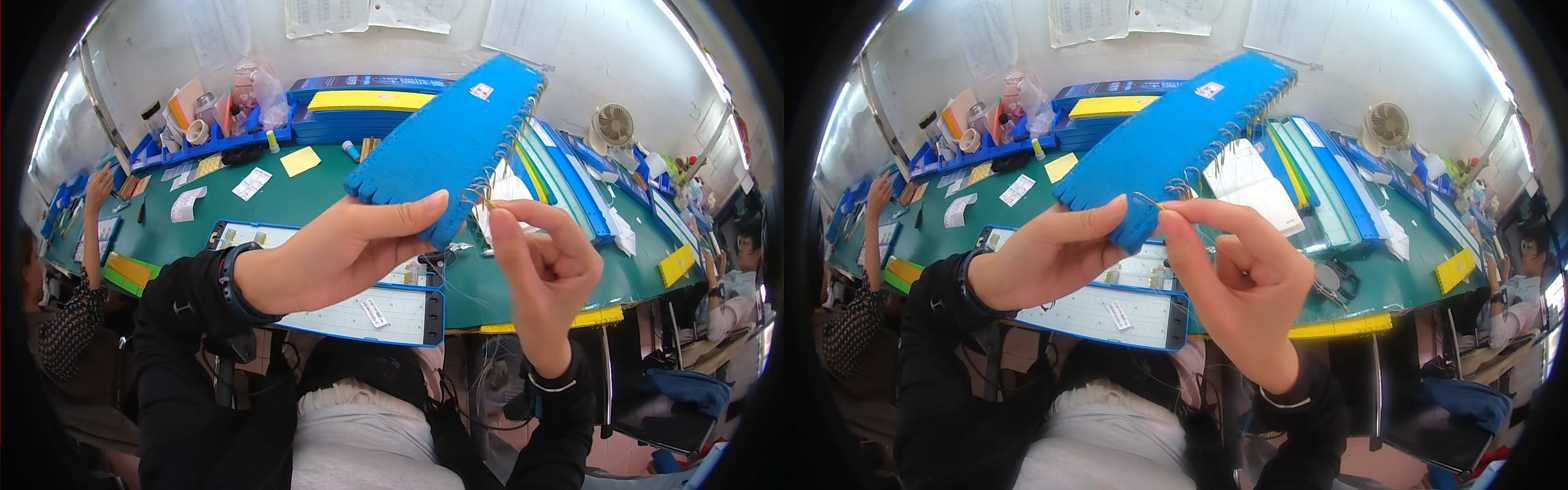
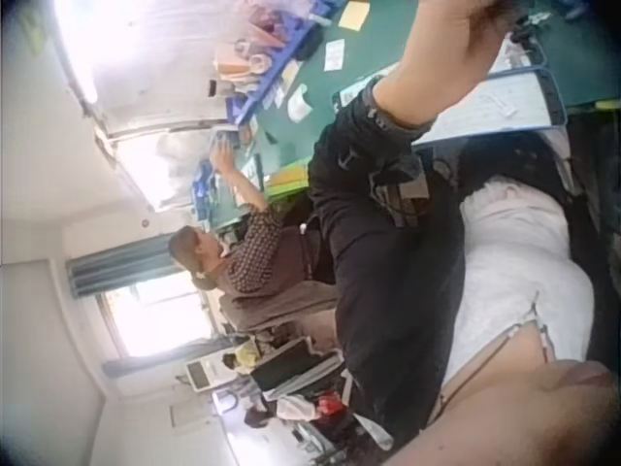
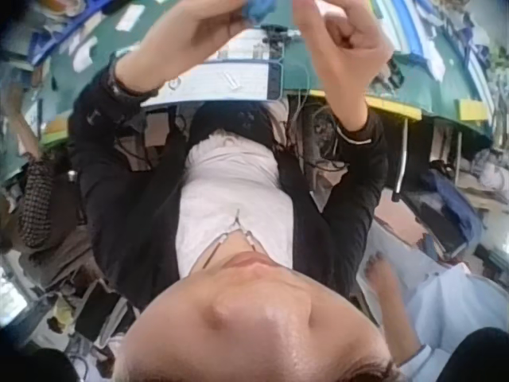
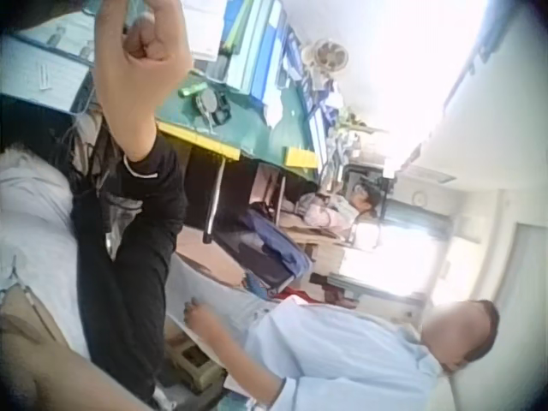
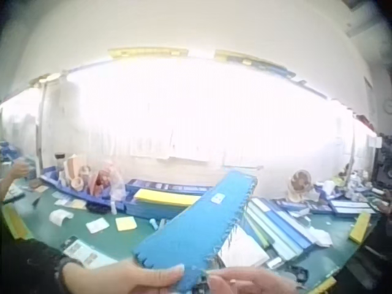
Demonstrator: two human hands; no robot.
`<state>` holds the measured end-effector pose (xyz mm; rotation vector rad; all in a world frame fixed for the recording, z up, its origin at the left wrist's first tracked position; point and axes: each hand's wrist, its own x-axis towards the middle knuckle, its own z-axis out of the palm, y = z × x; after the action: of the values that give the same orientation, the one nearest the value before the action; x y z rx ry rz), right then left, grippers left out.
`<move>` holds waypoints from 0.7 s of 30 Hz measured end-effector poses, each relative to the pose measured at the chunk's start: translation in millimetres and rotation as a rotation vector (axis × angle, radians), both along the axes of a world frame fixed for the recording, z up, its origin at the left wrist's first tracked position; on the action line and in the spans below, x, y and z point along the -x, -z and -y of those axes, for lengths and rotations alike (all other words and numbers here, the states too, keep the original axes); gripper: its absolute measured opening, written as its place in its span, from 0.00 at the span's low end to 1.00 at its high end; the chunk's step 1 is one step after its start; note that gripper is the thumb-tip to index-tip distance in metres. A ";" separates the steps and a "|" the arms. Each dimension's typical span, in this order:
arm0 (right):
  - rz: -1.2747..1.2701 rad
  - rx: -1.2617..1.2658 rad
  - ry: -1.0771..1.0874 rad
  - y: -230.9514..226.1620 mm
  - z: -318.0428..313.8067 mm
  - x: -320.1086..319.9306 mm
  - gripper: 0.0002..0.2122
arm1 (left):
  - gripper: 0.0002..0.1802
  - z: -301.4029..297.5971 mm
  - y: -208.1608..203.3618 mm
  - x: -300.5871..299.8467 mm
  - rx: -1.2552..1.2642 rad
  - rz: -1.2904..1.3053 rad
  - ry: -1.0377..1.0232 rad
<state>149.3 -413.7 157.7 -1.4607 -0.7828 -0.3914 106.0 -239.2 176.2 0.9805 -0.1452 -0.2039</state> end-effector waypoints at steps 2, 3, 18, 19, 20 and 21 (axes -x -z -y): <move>0.004 -0.007 -0.002 6.8 -5.3 -1.6 0.08 | 0.25 1.7 -1.9 4.8 0.013 -0.009 0.022; 0.011 -0.018 -0.007 8.7 -8.0 -1.5 0.07 | 0.26 1.4 -2.4 6.8 0.023 -0.017 0.040; 0.106 -0.038 -0.006 32.2 -6.2 8.9 0.07 | 0.16 0.4 5.0 11.5 0.005 -0.117 -0.009; 0.133 0.009 0.010 33.8 -3.6 9.3 0.08 | 0.16 0.2 6.5 10.0 0.012 -0.123 0.037; 0.214 0.006 0.039 36.4 2.1 7.8 0.09 | 0.16 4.9 8.5 6.9 0.006 -0.128 0.035; 0.292 0.003 0.046 38.7 1.5 4.3 0.09 | 0.16 7.4 9.7 7.0 -0.002 -0.136 0.012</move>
<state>145.0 -415.2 119.1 -1.4435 -0.9828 -0.6493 98.9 -246.6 166.5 0.9651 -0.0265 -0.2806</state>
